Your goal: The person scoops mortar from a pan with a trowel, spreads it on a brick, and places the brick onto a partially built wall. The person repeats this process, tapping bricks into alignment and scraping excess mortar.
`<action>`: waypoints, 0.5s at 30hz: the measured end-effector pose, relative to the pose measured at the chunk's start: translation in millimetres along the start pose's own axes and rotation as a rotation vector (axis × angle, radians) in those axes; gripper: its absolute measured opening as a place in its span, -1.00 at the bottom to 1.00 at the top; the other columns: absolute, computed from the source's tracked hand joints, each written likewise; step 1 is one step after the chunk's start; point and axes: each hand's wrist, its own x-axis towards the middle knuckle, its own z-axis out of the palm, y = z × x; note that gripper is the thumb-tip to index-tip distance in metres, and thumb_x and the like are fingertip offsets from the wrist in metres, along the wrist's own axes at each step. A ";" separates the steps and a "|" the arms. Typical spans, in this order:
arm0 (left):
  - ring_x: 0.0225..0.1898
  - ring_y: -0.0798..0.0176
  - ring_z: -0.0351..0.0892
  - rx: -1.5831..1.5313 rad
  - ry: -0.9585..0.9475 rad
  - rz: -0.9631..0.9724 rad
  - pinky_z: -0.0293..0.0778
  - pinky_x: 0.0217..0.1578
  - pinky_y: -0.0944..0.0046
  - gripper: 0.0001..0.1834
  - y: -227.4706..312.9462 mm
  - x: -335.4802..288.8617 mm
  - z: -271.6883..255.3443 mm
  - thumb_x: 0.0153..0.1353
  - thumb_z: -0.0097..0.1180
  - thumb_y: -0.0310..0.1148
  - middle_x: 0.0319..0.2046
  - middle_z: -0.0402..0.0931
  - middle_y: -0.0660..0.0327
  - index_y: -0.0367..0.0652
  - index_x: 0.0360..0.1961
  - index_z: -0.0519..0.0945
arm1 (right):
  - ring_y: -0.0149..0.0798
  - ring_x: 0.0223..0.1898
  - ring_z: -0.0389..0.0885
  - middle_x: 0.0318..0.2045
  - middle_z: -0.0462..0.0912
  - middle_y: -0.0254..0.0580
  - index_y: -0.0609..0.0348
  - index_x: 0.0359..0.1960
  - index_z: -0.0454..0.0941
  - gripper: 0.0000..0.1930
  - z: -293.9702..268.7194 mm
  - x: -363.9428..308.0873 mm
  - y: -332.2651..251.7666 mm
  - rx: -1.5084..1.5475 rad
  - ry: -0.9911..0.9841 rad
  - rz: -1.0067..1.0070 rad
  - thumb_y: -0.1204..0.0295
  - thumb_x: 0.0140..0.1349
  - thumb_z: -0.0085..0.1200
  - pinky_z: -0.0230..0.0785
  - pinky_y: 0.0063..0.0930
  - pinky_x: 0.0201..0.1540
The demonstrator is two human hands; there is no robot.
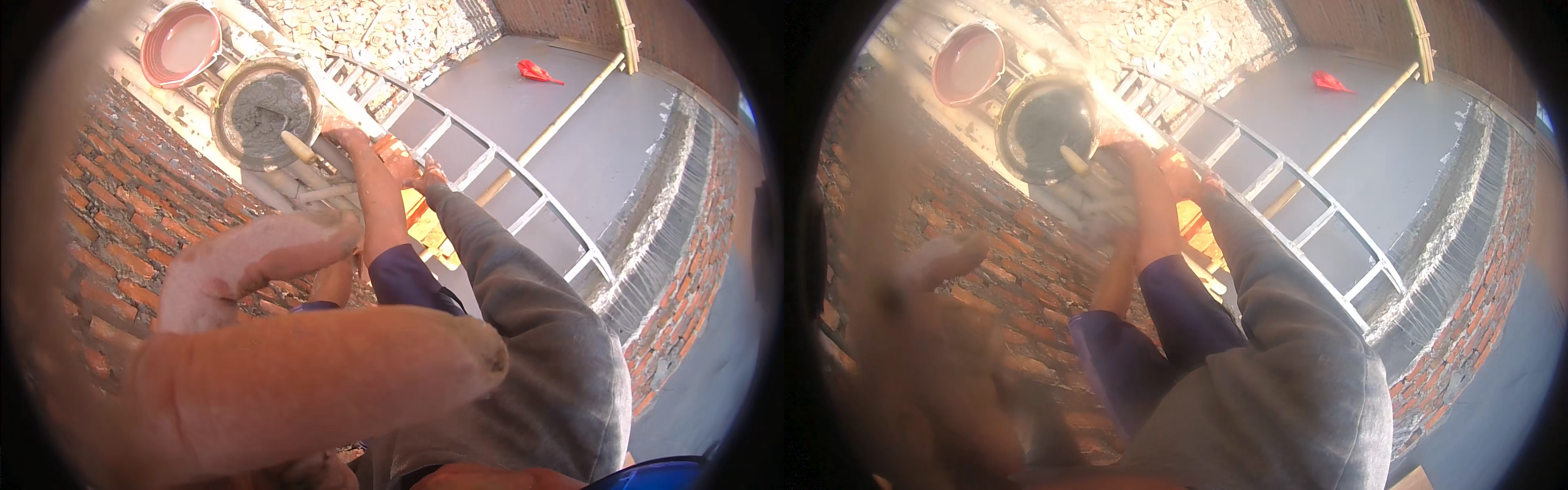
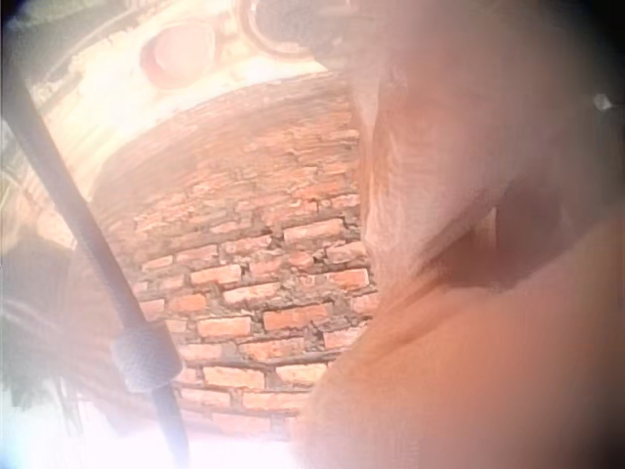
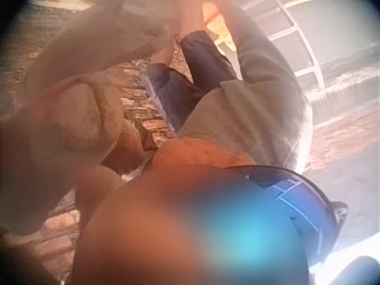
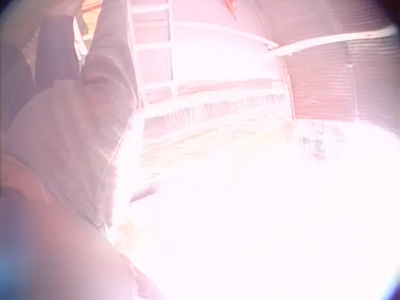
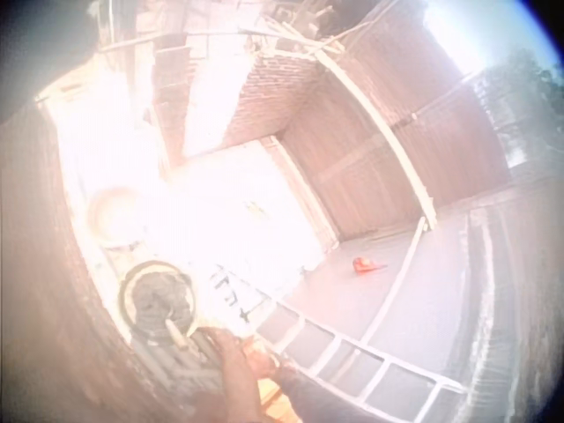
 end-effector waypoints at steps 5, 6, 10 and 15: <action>-0.14 0.02 0.67 -0.067 -0.015 -0.251 0.62 -0.14 0.04 -0.74 -22.4 -17.1 42.8 0.37 0.06 -0.40 -0.26 0.66 -0.03 -0.35 -0.08 0.67 | 0.06 0.26 0.57 0.23 0.58 0.10 0.17 0.44 0.30 0.17 38.9 15.3 -24.2 -0.170 0.203 -0.206 -0.12 -0.22 0.59 0.41 -0.16 0.32; -0.13 0.04 0.66 -0.022 0.128 -0.271 0.59 -0.14 0.10 -0.72 -28.7 -29.7 66.4 0.30 0.08 -0.49 -0.23 0.66 -0.01 -0.33 -0.03 0.68 | 0.05 0.25 0.58 0.22 0.59 0.09 0.17 0.42 0.32 0.16 44.4 19.2 -25.9 -0.189 0.251 -0.250 -0.11 -0.22 0.59 0.41 -0.16 0.31; -0.14 0.11 0.64 -0.044 0.558 -0.399 0.52 -0.16 0.21 -0.48 -54.8 -74.4 134.8 0.14 0.02 -0.74 -0.15 0.66 0.02 -0.24 0.13 0.69 | 0.03 0.19 0.62 0.16 0.63 0.09 0.19 0.35 0.41 0.09 52.9 31.9 -24.9 -0.238 0.185 -0.229 -0.09 -0.22 0.60 0.44 -0.17 0.26; -0.13 0.19 0.60 -0.178 0.559 -0.565 0.54 -0.06 0.17 -0.63 -51.8 -120.8 170.0 0.39 0.03 -0.58 -0.14 0.62 0.09 -0.24 0.17 0.66 | 0.00 0.12 0.67 0.08 0.68 0.08 0.21 0.26 0.51 0.00 37.9 29.8 -23.8 -0.269 0.024 -0.178 -0.07 -0.23 0.62 0.48 -0.17 0.20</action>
